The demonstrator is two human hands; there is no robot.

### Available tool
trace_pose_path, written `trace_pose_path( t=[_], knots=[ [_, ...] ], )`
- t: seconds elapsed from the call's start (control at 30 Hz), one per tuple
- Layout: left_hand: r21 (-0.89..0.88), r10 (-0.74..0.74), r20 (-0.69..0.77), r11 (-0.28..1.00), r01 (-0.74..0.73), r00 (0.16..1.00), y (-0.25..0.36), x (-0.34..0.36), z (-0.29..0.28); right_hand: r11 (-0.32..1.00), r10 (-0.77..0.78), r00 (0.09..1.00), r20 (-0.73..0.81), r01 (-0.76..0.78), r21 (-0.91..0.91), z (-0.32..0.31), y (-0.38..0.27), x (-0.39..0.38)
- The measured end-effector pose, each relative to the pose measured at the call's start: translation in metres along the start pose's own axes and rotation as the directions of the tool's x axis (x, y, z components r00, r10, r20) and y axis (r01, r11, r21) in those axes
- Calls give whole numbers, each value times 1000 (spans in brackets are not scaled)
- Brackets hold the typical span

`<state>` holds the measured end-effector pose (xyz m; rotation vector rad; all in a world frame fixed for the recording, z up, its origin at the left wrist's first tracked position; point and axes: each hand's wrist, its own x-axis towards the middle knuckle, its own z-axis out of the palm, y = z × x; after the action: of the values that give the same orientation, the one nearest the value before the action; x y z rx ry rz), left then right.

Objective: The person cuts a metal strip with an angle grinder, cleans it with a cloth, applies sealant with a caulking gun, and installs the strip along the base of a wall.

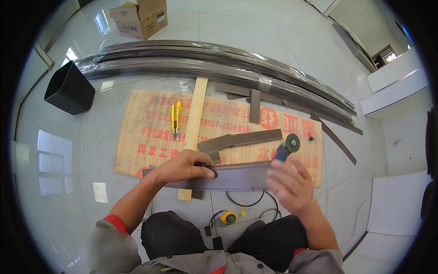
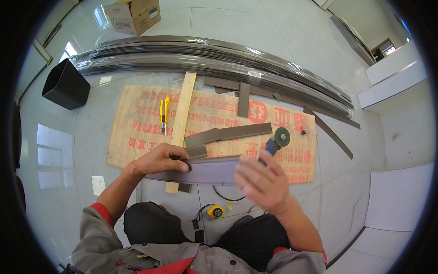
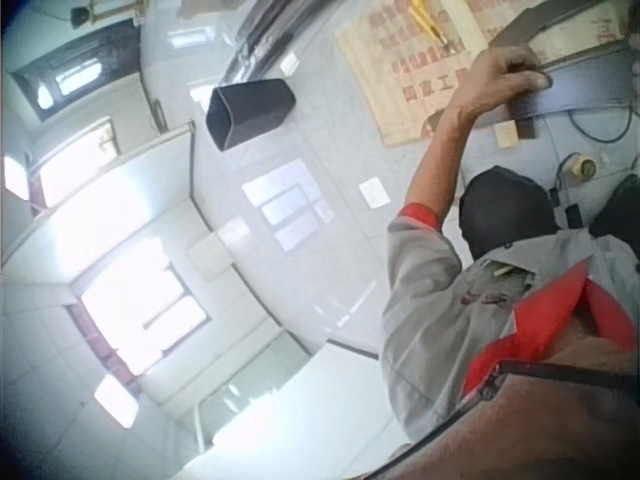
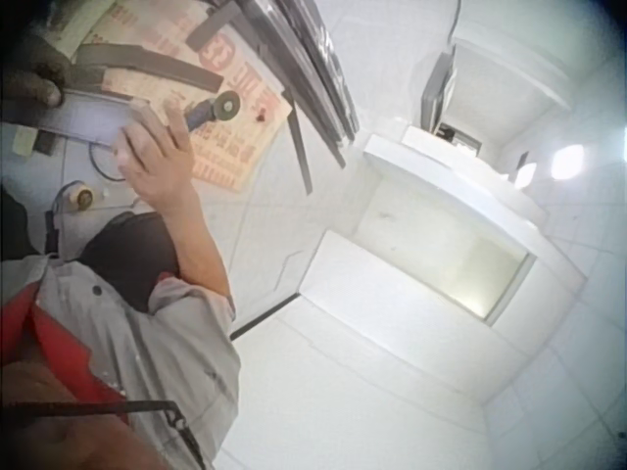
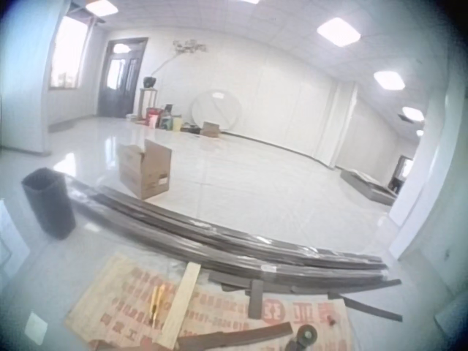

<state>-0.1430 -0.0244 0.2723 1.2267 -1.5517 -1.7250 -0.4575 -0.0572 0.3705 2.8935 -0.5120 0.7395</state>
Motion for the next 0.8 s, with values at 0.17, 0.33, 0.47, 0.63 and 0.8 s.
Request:
trace_pose_path(
  t=[0.17,0.33,0.47,0.63,0.8],
  knots=[
    [-6,-58,-203,998,58,978,-22,-3,4,913,402,912,-82,-392,115,0,24,-32],
    [-23,-146,-559,987,160,816,-7,-24,13,796,547,830,110,-557,238,-2,17,-51],
    [429,221,-738,883,189,638,33,-67,23,805,460,822,335,-546,231,-5,6,-56],
    [670,401,-695,661,337,597,79,-96,62,857,255,778,575,-457,239,0,-14,-65],
    [728,385,-641,578,368,664,67,-82,80,905,41,720,693,-321,280,18,-12,-66]
  ],
)
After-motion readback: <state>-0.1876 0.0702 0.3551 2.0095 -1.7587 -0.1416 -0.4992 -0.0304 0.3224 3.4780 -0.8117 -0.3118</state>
